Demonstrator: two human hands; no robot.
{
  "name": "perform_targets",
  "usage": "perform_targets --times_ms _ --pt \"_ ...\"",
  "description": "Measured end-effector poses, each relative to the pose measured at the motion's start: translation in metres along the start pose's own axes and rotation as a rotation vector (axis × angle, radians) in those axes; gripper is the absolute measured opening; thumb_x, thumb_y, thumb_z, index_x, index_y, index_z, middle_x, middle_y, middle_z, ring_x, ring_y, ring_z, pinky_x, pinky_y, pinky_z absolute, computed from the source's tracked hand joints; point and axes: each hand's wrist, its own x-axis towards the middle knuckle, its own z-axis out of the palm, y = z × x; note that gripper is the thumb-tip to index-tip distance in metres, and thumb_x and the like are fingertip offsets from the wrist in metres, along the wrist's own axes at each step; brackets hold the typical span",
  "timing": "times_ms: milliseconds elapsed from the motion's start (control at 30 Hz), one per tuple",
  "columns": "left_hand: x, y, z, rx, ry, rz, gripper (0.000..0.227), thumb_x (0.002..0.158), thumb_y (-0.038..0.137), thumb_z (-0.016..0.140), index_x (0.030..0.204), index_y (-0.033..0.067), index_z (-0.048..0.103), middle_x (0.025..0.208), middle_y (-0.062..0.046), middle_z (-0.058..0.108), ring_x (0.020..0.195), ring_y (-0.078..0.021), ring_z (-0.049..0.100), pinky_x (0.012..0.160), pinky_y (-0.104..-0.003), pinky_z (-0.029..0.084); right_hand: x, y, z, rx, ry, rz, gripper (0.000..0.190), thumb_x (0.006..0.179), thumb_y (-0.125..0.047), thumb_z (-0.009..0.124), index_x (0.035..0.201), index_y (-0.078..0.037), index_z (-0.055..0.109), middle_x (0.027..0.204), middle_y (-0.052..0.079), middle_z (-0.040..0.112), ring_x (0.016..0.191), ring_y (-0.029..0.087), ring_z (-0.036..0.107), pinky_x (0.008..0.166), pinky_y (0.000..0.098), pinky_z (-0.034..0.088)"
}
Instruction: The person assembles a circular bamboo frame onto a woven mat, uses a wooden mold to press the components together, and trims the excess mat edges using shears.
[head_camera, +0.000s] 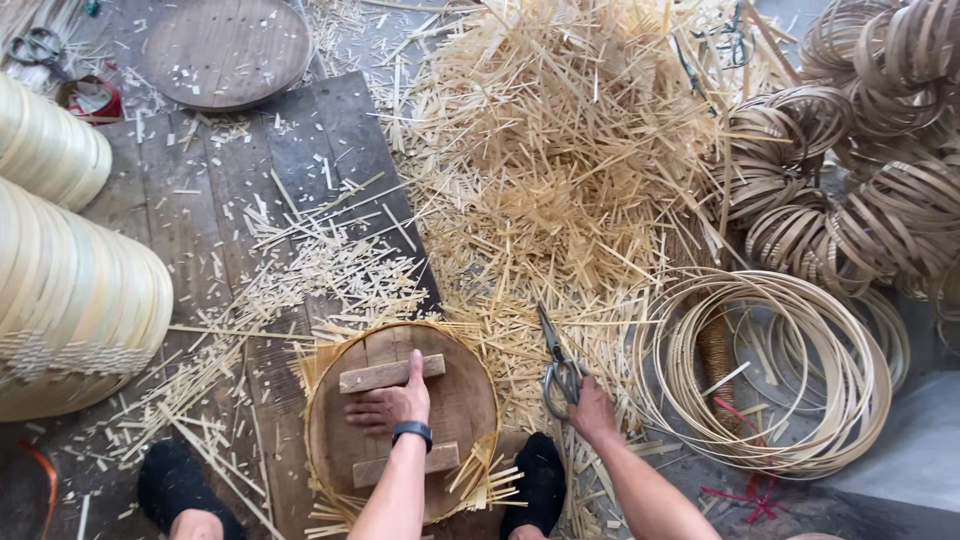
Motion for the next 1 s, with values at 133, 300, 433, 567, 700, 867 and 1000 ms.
perform_targets --times_ms 133,300,433,567,700,867,1000 --pt "0.005 0.015 0.023 -0.039 0.068 -0.082 0.158 0.065 0.088 0.066 0.154 -0.0171 -0.011 0.164 -0.037 -0.016 0.155 -0.0467 -0.017 0.124 -0.060 -0.006 0.004 0.001 0.011 -0.081 0.128 -0.034 0.045 0.080 -0.006 0.071 0.122 -0.003 0.053 0.104 0.021 0.069 0.094 0.041 0.069 0.087 0.0527 0.055" --pt "0.002 0.005 0.013 0.099 -0.016 0.176 0.152 0.065 0.076 0.076 0.155 -0.0114 -0.010 0.165 -0.034 -0.012 0.155 -0.0445 -0.012 0.124 -0.057 -0.004 0.008 0.001 -0.001 0.296 -0.424 0.201 0.043 0.074 -0.013 0.081 0.110 0.003 0.064 0.086 0.015 0.073 0.071 0.025 0.069 0.063 0.0365 0.053" --pt "-0.034 -0.027 0.001 0.194 -0.178 0.514 0.133 0.063 0.051 0.080 0.160 0.0062 0.001 0.171 -0.021 0.005 0.160 -0.0357 0.002 0.124 -0.060 0.002 -0.012 0.011 -0.019 0.986 -0.803 0.225 0.042 0.070 -0.022 0.084 0.104 0.001 0.071 0.081 0.011 0.070 0.064 0.019 0.066 0.053 0.0300 0.052" --pt "-0.058 -0.046 0.000 0.083 -0.039 0.739 0.113 0.081 0.038 0.072 0.161 -0.0005 0.001 0.164 -0.033 0.017 0.155 -0.0454 0.011 0.121 -0.066 0.001 -0.038 -0.007 -0.024 0.463 -0.502 0.111 0.051 0.074 -0.036 0.092 0.099 0.002 0.070 0.081 0.013 0.075 0.068 0.022 0.072 0.061 0.0342 0.059" --pt "-0.058 -0.039 0.003 0.067 -0.044 0.719 0.111 0.081 0.033 0.071 0.159 -0.0023 0.000 0.162 -0.034 0.019 0.154 -0.0463 0.011 0.121 -0.066 0.001 -0.056 -0.032 -0.048 0.084 -0.299 -0.141 0.060 0.085 -0.058 0.074 0.103 -0.001 0.067 0.088 0.016 0.072 0.085 0.032 0.069 0.077 0.0440 0.055" --pt "-0.059 -0.036 0.000 0.100 -0.031 0.720 0.114 0.078 0.030 0.072 0.158 -0.0032 -0.002 0.163 -0.033 0.019 0.154 -0.0472 0.011 0.121 -0.067 0.000 -0.043 -0.089 -0.050 -0.218 -0.097 -0.479 0.072 0.077 -0.061 0.071 0.119 -0.003 0.061 0.110 0.022 0.063 0.104 0.040 0.062 0.091 0.0505 0.049" --pt "-0.063 -0.034 -0.005 0.091 -0.073 0.685 0.118 0.075 0.028 0.075 0.158 -0.0003 -0.003 0.165 -0.029 0.016 0.155 -0.0454 0.009 0.121 -0.066 -0.001 -0.037 -0.125 -0.033 -0.362 -0.087 -0.429 0.065 0.082 -0.055 0.070 0.116 0.000 0.062 0.111 0.022 0.064 0.103 0.037 0.064 0.091 0.0483 0.052"
